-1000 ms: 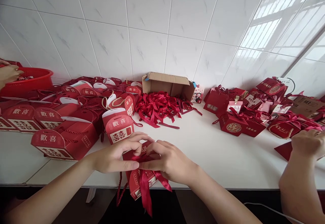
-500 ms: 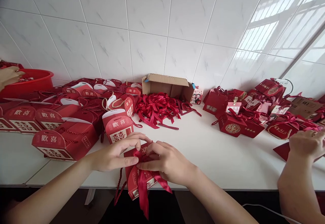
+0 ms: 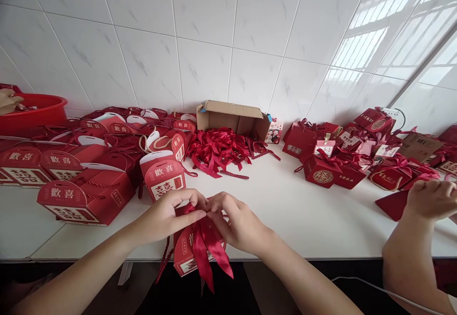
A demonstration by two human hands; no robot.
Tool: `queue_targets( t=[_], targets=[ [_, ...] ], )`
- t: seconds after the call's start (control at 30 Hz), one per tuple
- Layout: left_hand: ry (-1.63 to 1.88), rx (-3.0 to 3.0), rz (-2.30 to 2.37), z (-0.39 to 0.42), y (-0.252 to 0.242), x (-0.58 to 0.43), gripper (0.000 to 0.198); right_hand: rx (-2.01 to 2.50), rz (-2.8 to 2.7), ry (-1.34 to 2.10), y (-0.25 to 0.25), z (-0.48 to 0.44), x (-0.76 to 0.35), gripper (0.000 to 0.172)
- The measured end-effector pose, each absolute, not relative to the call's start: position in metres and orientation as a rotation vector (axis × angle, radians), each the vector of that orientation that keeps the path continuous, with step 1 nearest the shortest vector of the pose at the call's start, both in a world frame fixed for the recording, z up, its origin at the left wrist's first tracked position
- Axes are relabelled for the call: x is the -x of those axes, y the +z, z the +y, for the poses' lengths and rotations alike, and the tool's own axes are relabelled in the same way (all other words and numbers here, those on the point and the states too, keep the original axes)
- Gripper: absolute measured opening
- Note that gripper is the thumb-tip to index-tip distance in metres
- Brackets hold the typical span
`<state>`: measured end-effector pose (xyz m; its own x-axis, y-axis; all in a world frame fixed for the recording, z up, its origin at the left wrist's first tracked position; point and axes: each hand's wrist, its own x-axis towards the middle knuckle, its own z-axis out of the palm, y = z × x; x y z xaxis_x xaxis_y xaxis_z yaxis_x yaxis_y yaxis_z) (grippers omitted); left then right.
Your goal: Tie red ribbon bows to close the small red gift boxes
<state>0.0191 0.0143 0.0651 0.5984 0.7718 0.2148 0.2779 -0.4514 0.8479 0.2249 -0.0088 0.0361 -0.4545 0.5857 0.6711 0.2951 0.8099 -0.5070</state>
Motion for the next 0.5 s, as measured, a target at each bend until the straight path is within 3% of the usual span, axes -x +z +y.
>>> queue_targets(
  t=[0.13,0.5],
  targets=[
    [0.784,-1.989,0.811,0.016,0.063,-0.017,0.028,0.740,-2.039,0.418,0.038,-0.008,-0.225,0.009],
    [0.840,-1.953,0.836,0.014,0.060,-0.017,0.019,0.766,-2.130,0.456,0.046,-0.005,-0.227,0.005]
  ],
)
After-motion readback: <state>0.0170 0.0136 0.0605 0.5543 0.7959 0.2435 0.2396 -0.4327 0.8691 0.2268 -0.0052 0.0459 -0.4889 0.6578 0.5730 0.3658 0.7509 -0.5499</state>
